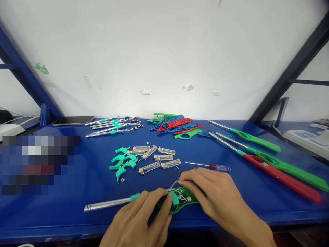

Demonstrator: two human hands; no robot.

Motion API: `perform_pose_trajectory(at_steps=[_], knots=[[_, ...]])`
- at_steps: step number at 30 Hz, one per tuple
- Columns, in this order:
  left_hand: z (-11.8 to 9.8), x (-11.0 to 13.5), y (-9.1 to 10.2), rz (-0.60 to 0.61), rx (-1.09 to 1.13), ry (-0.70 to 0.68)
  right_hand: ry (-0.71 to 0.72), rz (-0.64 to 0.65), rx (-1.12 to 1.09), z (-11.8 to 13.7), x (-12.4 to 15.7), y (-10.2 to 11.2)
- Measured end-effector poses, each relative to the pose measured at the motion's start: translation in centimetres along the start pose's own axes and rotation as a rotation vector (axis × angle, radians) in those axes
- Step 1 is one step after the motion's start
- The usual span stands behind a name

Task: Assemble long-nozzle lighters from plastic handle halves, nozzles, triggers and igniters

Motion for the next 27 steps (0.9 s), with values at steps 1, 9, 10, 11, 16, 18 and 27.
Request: perform_pose_trajectory(at_steps=[1,9,10,11,16,18,27], knots=[[0.0,0.0,0.0,0.004,0.005,-0.004,-0.003,-0.005,0.001,0.0,0.0,0.0],[-0.1,-0.8,0.6,-0.05,0.015,0.026,-0.017,-0.04,0.014,-0.1,0.0,0.2],[-0.1,-0.7,0.6,-0.057,0.016,0.037,-0.02,-0.046,0.015,-0.2,0.0,0.2],[0.0,-0.6,0.6,-0.067,0.017,0.051,-0.021,-0.049,0.015,-0.2,0.1,0.2],[0.0,-0.6,0.6,-0.062,0.011,0.045,-0.03,-0.039,0.002,-0.2,0.1,0.3],[-0.1,-1.0,0.9,-0.06,0.009,0.029,-0.043,-0.046,-0.008,-0.3,0.2,0.7],[-0.5,-1.3,0.7,0.011,-0.075,-0.019,-0.075,0.069,-0.254,-0.7,1.9,1.5]])
Point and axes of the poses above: each hand's wrist, its own x-axis away from the middle knuckle, its own y-axis out of the back of the hand, z = x × y, the point moved 9 cm from there along -x, towards the middle knuckle, and after that the axes turned 2 degrees about x, right-handed, at the moved point
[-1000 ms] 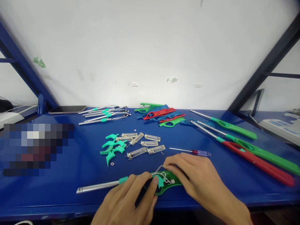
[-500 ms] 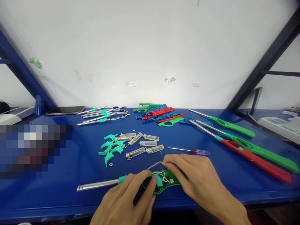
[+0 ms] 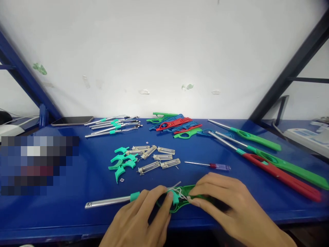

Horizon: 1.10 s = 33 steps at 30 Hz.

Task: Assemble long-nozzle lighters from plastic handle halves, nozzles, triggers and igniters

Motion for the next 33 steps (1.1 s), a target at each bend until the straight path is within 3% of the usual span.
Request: perform_pose_trajectory(at_steps=[7,14,28,33], knots=[[-0.3,0.6,-0.5,0.054,-0.022,-0.067,0.039,0.05,0.062,-0.2,1.1,-1.4],[0.2,0.6,-0.4,0.01,0.067,0.017,0.043,0.029,0.11,0.6,1.3,-1.5],[0.1,1.9,-1.7,0.155,0.161,-0.015,0.187,0.026,0.274,2.0,1.0,-1.6],[0.4,1.8,-1.7,0.116,0.122,0.006,0.121,-0.026,0.242,1.5,1.1,-1.3]])
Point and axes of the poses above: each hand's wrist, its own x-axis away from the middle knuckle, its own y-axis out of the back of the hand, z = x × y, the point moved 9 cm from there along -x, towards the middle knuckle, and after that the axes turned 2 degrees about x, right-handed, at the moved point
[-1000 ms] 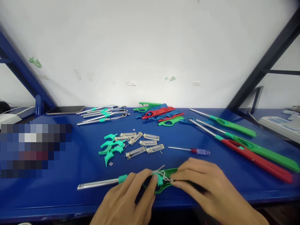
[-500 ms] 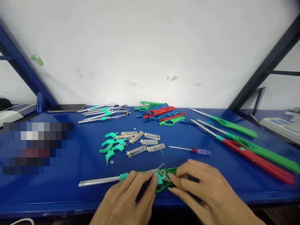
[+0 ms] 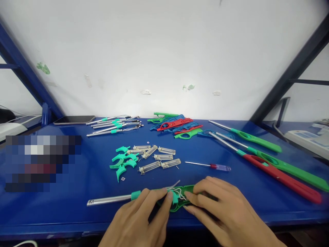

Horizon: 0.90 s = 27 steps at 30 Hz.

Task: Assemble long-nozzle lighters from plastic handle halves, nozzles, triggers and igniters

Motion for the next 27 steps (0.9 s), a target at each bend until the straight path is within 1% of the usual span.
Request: perform_pose_trajectory(at_steps=[4,7,9,11,14,15,16,19,20,22,24,27], knots=[[-0.3,-0.2,0.5,-0.04,-0.031,-0.026,-0.031,-0.055,-0.021,-0.1,-0.1,0.4],[-0.5,-0.5,1.0,-0.088,-0.05,-0.002,-0.022,-0.106,0.018,0.2,-0.3,1.1],[-0.4,-0.5,1.3,-0.134,-0.065,0.041,-0.027,-0.138,0.035,0.2,-0.3,1.6],[0.2,-0.2,1.8,-0.191,-0.045,0.101,-0.034,-0.154,0.036,0.0,-0.2,1.9],[1.6,0.0,2.4,-0.198,0.001,0.129,-0.055,-0.157,0.03,-0.6,0.1,1.7],[2.1,-0.1,2.5,-0.173,0.007,0.116,-0.075,-0.15,0.029,-1.0,0.2,1.6],[3.0,-0.2,2.7,-0.142,-0.01,0.144,-0.106,-0.136,0.028,-1.4,0.2,1.4],[6.6,-0.7,3.2,-0.06,-0.06,0.32,-0.19,-0.079,0.035,-2.6,0.1,0.8],[7.4,-1.0,3.4,-0.04,-0.064,0.343,-0.2,-0.064,0.046,-2.8,-0.2,0.8],[8.7,-1.5,3.6,0.003,-0.092,0.379,-0.2,-0.032,0.091,-3.0,-1.0,1.1],[9.8,-1.9,3.4,0.079,-0.125,0.413,-0.186,0.023,0.149,-3.0,-2.3,1.2],[11.4,-2.0,2.3,0.257,-0.148,0.455,-0.144,0.148,0.192,-2.9,-4.5,0.9]])
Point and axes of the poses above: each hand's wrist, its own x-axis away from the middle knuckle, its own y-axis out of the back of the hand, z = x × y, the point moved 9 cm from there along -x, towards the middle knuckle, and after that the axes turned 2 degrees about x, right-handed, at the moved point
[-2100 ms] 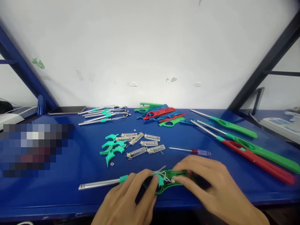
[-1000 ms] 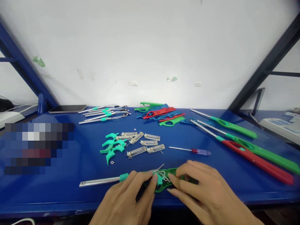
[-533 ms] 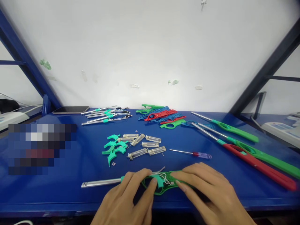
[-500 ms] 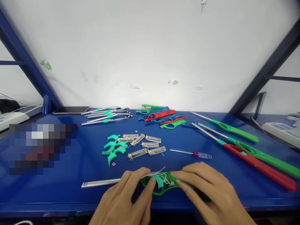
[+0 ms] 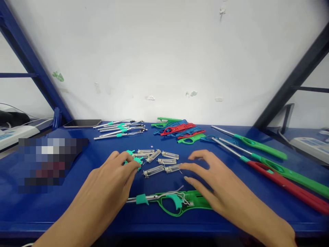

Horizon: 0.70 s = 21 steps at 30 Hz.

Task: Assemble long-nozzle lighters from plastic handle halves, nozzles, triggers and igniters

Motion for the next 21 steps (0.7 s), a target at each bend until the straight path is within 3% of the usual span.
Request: perform_pose_trajectory(at_steps=[6,11,16,21], knots=[[1.9,-0.6,-0.8,0.182,-0.025,0.027,0.311,0.01,0.221,4.5,-3.1,0.8],[2.5,-0.6,-0.8,0.265,0.028,0.05,0.567,0.12,0.377,8.5,-4.3,-0.4],[2.8,-0.7,-2.2,0.369,0.096,0.044,0.666,0.133,0.442,9.5,-6.2,-2.2],[2.2,-0.7,-3.0,0.391,0.126,0.012,0.683,0.086,0.494,9.7,-7.6,-3.6]])
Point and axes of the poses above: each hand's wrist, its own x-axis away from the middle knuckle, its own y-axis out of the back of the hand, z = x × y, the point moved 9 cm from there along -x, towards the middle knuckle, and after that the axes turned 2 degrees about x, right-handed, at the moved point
